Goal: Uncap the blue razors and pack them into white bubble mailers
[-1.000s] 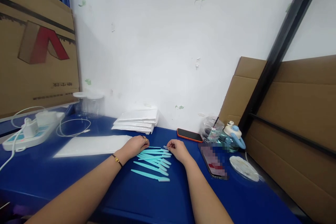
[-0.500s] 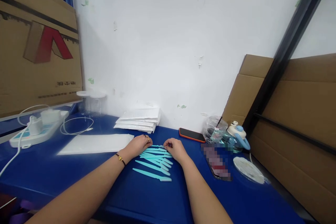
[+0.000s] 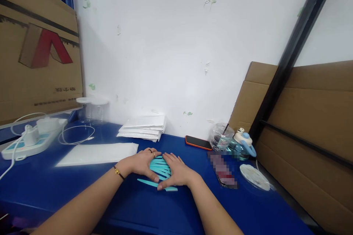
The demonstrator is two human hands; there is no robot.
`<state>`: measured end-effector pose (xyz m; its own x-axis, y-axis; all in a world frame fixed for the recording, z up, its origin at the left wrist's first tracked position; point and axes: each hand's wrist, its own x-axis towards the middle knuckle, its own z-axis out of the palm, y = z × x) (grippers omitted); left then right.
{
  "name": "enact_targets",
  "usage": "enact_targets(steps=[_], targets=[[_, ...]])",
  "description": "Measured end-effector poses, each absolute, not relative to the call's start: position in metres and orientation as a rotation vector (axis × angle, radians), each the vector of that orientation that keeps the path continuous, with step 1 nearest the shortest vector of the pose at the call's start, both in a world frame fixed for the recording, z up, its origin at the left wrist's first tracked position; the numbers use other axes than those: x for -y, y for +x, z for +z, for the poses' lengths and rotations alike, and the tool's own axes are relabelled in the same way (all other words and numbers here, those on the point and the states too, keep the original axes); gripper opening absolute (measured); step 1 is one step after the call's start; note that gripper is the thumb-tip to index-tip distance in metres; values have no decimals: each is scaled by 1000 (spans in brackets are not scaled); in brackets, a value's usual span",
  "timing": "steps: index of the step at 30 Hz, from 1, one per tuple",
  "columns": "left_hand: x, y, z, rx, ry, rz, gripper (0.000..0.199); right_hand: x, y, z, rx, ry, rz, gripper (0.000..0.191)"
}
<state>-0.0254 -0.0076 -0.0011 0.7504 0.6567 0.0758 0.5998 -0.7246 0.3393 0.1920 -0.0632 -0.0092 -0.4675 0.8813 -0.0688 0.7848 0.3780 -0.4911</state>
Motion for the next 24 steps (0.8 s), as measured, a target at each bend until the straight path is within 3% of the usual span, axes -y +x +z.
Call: enact_targets(steps=[3,8,11,16,24], targets=[[24,-25,4,-967,2713,120,87,89,186,-12,2471,-1498,633,90],[64,-16,-2,-984,2881,230,29,125,174,-16,2405,-1374,382,44],[83,-10,-7,-1117,2953,239,22,133,165,-17,2403,-1397,134,26],[92,1,-3,-1219,2939,154,26,135,154,-14,2521,-1484,-121,19],[92,2,-11,-1152,2868,345,24,143,159,18,2617,-1562,-18,30]])
